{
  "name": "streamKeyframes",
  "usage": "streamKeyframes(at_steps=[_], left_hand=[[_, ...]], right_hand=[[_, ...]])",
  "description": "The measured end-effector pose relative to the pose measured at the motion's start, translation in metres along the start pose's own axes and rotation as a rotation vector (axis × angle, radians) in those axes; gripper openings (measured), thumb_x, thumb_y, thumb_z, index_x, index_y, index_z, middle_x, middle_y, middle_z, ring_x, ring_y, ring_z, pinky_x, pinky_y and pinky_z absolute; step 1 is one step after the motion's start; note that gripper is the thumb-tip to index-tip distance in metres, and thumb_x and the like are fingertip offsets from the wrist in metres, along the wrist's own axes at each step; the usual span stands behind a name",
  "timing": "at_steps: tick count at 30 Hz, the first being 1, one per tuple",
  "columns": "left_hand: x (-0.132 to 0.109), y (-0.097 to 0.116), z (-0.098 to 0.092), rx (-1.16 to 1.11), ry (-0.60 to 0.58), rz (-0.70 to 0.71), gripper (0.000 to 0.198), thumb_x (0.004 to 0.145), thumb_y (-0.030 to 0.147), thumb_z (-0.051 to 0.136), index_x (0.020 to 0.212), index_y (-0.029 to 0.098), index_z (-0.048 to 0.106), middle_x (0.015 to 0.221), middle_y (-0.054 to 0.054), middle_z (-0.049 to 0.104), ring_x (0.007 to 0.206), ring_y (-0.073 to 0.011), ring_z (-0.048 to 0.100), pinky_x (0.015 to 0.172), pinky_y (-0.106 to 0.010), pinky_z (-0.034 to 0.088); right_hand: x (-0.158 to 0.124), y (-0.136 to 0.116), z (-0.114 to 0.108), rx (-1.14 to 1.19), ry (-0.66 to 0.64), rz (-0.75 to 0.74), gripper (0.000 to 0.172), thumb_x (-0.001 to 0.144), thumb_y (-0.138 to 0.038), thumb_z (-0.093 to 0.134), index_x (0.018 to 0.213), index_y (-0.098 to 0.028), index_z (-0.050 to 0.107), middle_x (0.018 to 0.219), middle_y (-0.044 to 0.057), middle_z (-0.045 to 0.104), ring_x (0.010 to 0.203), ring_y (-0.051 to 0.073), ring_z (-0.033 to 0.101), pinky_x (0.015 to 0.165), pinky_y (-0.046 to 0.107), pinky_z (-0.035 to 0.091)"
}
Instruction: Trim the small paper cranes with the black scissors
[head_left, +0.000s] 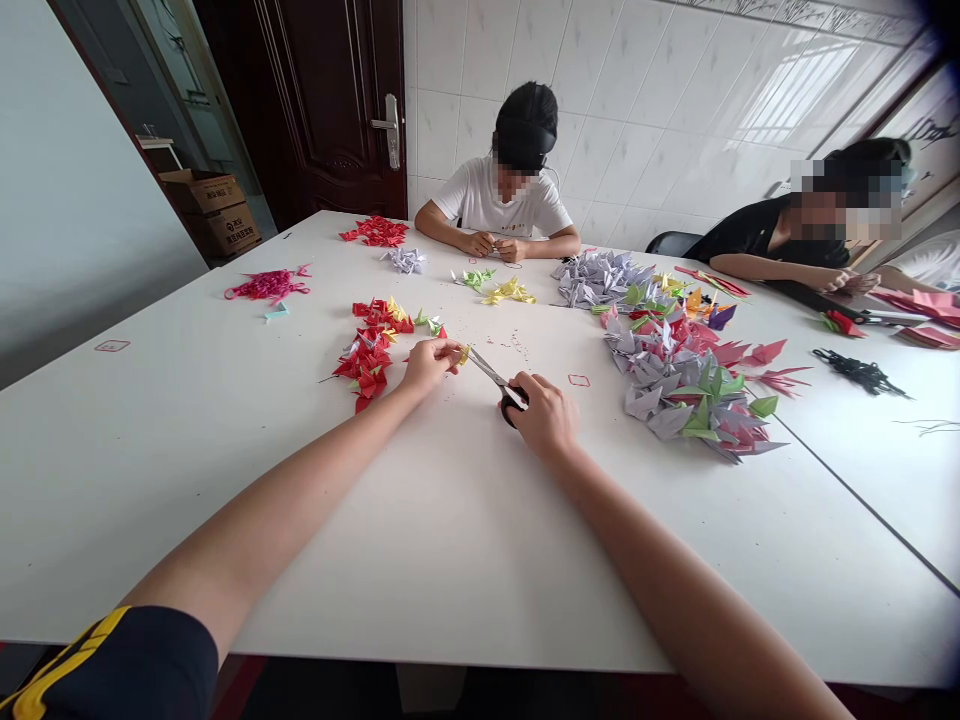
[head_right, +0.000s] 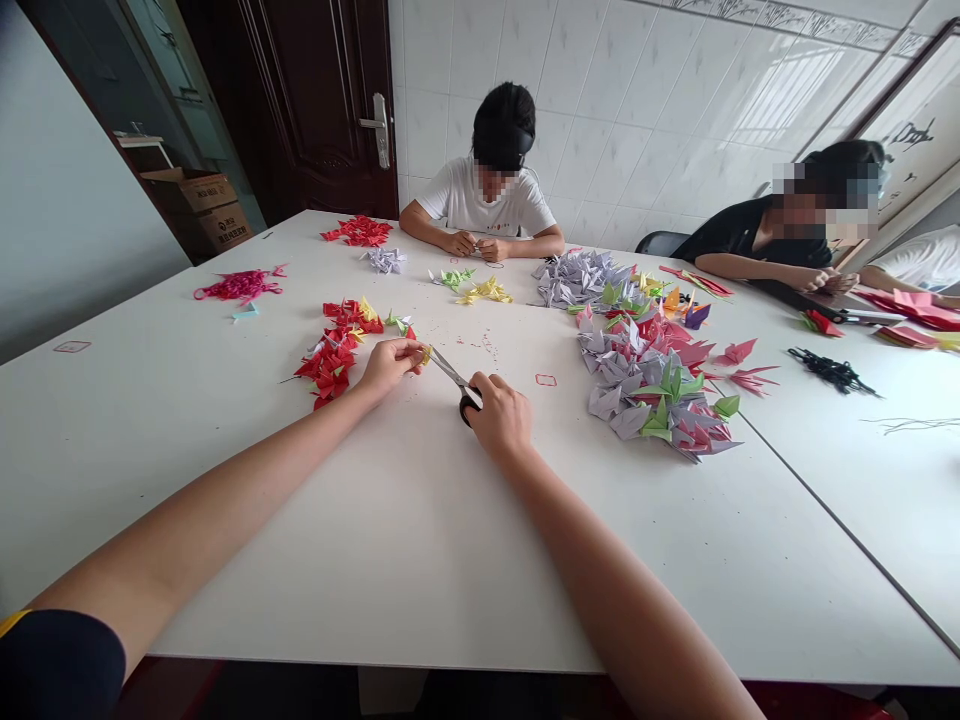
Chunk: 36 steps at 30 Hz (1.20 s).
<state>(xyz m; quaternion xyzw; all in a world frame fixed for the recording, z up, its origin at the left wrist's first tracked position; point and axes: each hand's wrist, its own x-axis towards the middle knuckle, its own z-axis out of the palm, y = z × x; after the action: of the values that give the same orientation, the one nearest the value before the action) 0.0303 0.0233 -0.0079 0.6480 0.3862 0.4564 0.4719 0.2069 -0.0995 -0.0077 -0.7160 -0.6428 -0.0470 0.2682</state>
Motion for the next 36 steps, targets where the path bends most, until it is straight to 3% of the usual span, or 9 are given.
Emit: streamKeyframes(at_steps=[7,18,29,36], left_hand=[[-0.0001,0.0030,0.0002,0.017,-0.002,-0.017,0.019,0.074,0.023,0.065,0.090,0.013,0.069,0.069,-0.003,0.065,0.058,-0.0122,0.058,0.068,-0.030,0.050],[0.0009,-0.0009,-0.0009,-0.002,-0.005,-0.006,0.026,0.074,0.030,0.067,0.094,0.013,0.068,0.067,-0.003,0.063,0.058,-0.0117,0.057,0.064,-0.027,0.048],[0.0021,-0.0030,-0.0015,-0.067,-0.016,0.015,0.032,0.071,0.034,0.070,0.095,0.014,0.066,0.078,-0.004,0.065,0.059,-0.0105,0.057,0.063,-0.027,0.047],[0.0021,-0.0053,-0.0029,-0.085,-0.035,0.024,0.037,0.072,0.037,0.072,0.101,0.013,0.066,0.079,-0.005,0.066,0.062,-0.0109,0.058,0.066,-0.027,0.049]], right_hand=[[-0.0007,-0.0004,-0.0005,0.005,-0.006,-0.020,0.019,0.073,-0.022,0.056,0.091,-0.026,0.062,0.085,-0.001,0.064,0.060,0.012,0.046,0.053,0.025,0.021],[-0.0004,-0.0004,-0.0004,0.029,-0.028,-0.040,0.015,0.072,-0.024,0.057,0.087,-0.025,0.060,0.079,-0.003,0.063,0.058,0.012,0.043,0.052,0.024,0.021],[-0.0008,0.0008,0.0011,0.058,-0.035,-0.061,0.012,0.073,-0.026,0.057,0.084,-0.024,0.059,0.079,-0.002,0.064,0.060,0.012,0.047,0.053,0.024,0.023],[-0.0002,-0.0003,-0.0022,-0.051,-0.038,-0.094,0.015,0.075,-0.022,0.056,0.089,-0.024,0.062,0.082,-0.002,0.064,0.057,0.011,0.044,0.053,0.025,0.021]])
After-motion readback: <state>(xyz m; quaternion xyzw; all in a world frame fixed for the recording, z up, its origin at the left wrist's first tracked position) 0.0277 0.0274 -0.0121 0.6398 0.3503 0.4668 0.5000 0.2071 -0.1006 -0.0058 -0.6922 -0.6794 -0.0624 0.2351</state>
